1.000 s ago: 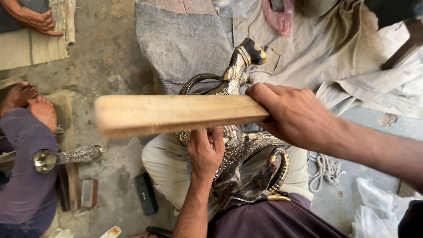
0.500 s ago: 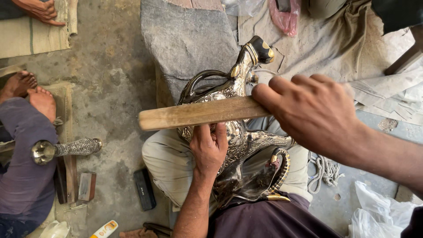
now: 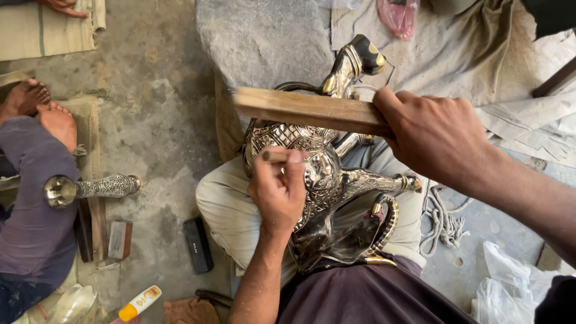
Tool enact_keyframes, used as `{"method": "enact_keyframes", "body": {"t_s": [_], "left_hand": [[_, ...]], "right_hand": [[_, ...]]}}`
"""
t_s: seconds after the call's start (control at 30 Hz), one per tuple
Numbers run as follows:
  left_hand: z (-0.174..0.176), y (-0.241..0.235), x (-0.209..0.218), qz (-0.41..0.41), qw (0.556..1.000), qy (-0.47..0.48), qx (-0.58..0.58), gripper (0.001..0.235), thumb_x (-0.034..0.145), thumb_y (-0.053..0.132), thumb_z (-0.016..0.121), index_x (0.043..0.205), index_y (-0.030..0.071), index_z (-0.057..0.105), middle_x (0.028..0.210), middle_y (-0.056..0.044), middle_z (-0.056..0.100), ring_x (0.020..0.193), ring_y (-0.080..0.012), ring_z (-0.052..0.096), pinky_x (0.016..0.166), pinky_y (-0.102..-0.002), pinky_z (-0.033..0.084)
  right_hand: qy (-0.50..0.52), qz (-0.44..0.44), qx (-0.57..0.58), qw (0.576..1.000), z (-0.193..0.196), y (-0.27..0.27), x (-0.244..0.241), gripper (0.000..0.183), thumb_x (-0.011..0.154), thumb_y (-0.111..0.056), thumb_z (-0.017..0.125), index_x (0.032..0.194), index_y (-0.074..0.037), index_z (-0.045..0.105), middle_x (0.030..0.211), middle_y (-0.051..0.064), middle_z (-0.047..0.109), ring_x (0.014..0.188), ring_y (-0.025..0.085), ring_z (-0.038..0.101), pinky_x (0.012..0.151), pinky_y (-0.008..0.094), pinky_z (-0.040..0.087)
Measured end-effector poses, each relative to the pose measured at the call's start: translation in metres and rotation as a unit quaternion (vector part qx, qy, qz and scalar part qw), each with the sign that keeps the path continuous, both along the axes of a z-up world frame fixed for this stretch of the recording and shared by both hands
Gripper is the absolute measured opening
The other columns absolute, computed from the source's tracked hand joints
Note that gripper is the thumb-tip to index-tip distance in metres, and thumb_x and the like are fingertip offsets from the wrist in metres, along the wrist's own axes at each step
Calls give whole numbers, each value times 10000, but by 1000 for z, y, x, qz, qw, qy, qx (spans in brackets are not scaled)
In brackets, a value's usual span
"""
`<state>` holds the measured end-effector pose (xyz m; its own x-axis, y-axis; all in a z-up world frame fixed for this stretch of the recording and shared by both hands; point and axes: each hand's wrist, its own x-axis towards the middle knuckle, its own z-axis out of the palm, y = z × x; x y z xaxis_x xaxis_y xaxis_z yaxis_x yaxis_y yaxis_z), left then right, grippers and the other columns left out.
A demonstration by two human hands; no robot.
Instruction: The person uses a metal chisel and a wooden mallet to engrave intricate patterns into a silver elephant-shaped metal object. They repeatedly strike the chisel to create detailed designs on the surface of the object.
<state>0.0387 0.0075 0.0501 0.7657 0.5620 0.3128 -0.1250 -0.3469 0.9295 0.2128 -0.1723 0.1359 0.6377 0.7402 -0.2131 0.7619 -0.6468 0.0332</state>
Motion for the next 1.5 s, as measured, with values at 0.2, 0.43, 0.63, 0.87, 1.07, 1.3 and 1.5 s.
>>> {"method": "enact_keyframes", "body": {"t_s": [0.2, 0.43, 0.63, 0.87, 1.07, 1.3, 1.5], "left_hand": [[-2, 1, 11, 9, 977, -22, 211, 165, 1084, 129, 648, 1170, 12, 570, 1005, -84, 689, 858, -168, 700, 668, -282, 580], [-8, 2, 8, 26, 980, 41, 191, 240, 1036, 135, 650, 1193, -43, 621, 892, -81, 673, 637, -133, 617, 505, -294, 496], [-16, 3, 4, 30, 979, 43, 198, 215, 1044, 151, 643, 1158, -30, 624, 874, -79, 659, 616, -117, 583, 475, -290, 452], [-17, 1, 6, 5, 989, 8, 145, 166, 1130, 184, 590, 1076, 28, 580, 964, -28, 717, 811, -107, 732, 477, -197, 461], [-11, -2, 6, 9, 989, -9, 145, 178, 1104, 147, 569, 1165, -20, 578, 939, -72, 706, 858, -153, 764, 490, -211, 514], [-10, 1, 10, 11, 987, -25, 157, 150, 1136, 159, 565, 1149, 9, 571, 970, -64, 722, 886, -147, 763, 593, -240, 582], [-4, -2, 9, 9, 994, -2, 113, 123, 1092, 142, 584, 1065, 21, 585, 947, -68, 729, 836, -147, 768, 502, -225, 527]], "right_hand": [[4, -16, -57, 998, 19, 2, 2, 263, 1060, -337, 452, 1043, -87, 532, 621, 13, 573, 399, 118, 412, 326, 288, 362], [40, 52, 74, 995, 42, 9, -18, 177, 1018, -235, 569, 1062, -68, 529, 741, 48, 587, 492, 139, 531, 397, 275, 445], [57, 35, 60, 996, 56, 23, -16, 115, 1045, -188, 531, 1034, -74, 522, 730, 43, 587, 478, 154, 540, 419, 317, 456], [63, 59, 119, 989, 54, 22, -11, 233, 986, -228, 643, 1076, -60, 510, 764, 43, 611, 558, 141, 578, 451, 304, 490], [61, 63, 187, 979, 51, 25, -11, 196, 926, -131, 648, 1062, -61, 525, 779, 74, 622, 564, 158, 573, 455, 331, 478], [26, 84, 179, 980, 61, 34, -17, 216, 975, -242, 623, 1065, -74, 521, 761, 42, 624, 564, 134, 577, 459, 307, 490], [-117, 66, -28, 990, 64, 26, -21, 137, 1055, -279, 533, 1072, -147, 566, 729, -2, 624, 493, 117, 545, 374, 272, 458]]}}
